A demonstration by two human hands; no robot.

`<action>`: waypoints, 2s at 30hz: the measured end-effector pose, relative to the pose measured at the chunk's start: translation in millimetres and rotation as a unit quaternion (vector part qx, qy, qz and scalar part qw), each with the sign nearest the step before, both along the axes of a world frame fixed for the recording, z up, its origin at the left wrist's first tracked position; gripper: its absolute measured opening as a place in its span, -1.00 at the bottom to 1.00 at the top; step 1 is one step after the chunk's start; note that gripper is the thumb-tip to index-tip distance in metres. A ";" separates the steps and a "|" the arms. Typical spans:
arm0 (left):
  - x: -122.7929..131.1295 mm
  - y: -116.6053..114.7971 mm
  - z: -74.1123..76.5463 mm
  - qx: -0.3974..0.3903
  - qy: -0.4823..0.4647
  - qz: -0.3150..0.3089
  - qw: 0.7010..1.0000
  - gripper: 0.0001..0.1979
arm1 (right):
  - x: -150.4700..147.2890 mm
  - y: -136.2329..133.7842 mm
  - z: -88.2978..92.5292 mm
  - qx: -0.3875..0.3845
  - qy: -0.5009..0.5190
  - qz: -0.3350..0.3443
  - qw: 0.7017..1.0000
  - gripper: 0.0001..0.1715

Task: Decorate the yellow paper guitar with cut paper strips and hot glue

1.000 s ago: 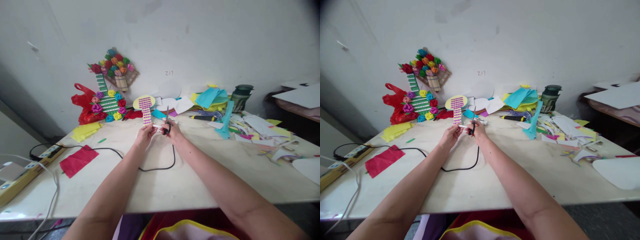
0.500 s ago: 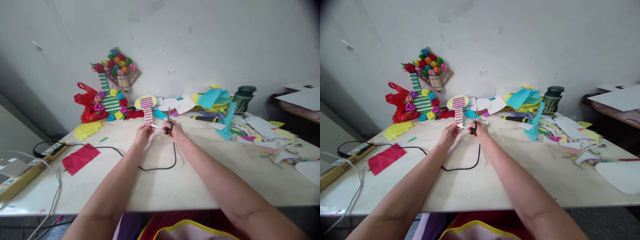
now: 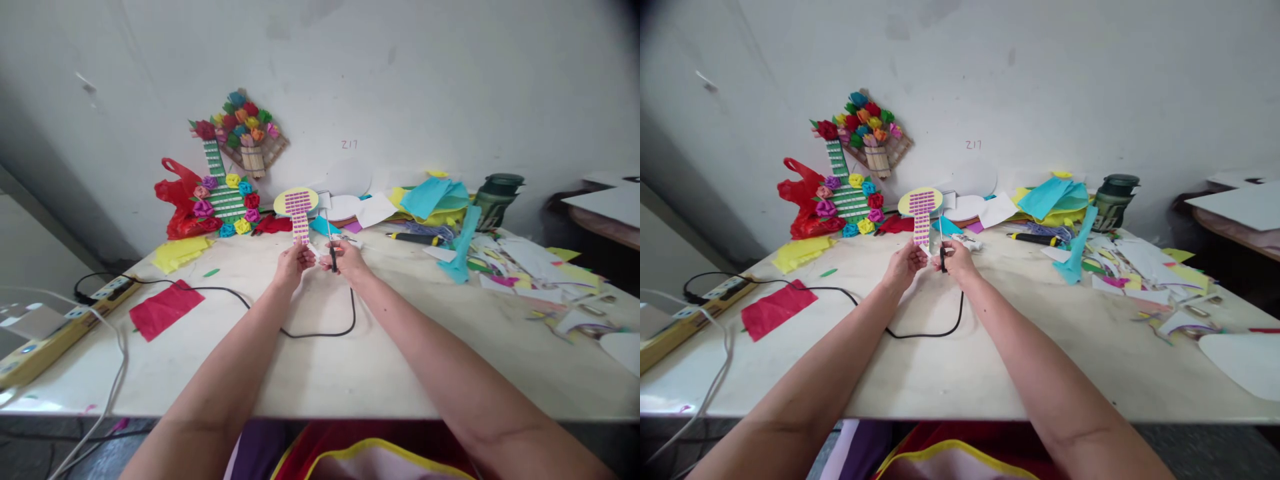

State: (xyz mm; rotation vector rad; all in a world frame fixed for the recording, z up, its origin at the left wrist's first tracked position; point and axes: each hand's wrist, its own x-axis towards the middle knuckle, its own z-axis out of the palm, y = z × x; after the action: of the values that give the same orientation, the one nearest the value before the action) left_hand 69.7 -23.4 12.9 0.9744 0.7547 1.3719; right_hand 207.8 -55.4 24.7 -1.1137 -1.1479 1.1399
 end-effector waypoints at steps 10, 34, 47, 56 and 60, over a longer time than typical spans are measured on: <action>0.9 -1.5 -4.4 0.036 0.025 -0.020 0.999 -0.69 | -5.3 -2.0 -0.5 0.006 -0.017 -0.031 0.999 -0.56; -27.3 14.5 2.3 -0.031 -0.054 0.113 0.992 -0.80 | 7.3 -12.6 9.5 -0.004 -0.208 0.176 0.962 -0.66; -24.3 12.0 0.4 -0.041 -0.055 0.103 0.992 -0.80 | 5.6 -11.8 5.4 -0.029 -0.200 0.216 0.955 -0.64; -21.1 12.8 -2.7 -0.045 -0.070 0.101 0.991 -0.88 | 6.1 -10.3 2.6 -0.034 -0.196 0.229 0.953 -0.62; -19.8 12.6 -2.8 -0.041 -0.078 0.098 0.991 -0.90 | 6.6 -9.1 1.2 -0.033 -0.191 0.228 0.954 -0.62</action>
State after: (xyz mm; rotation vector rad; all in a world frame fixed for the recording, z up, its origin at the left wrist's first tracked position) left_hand 49.9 -10.9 10.1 0.7338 0.7984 1.5544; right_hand 214.3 -64.5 25.9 -1.1861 -1.7470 1.3538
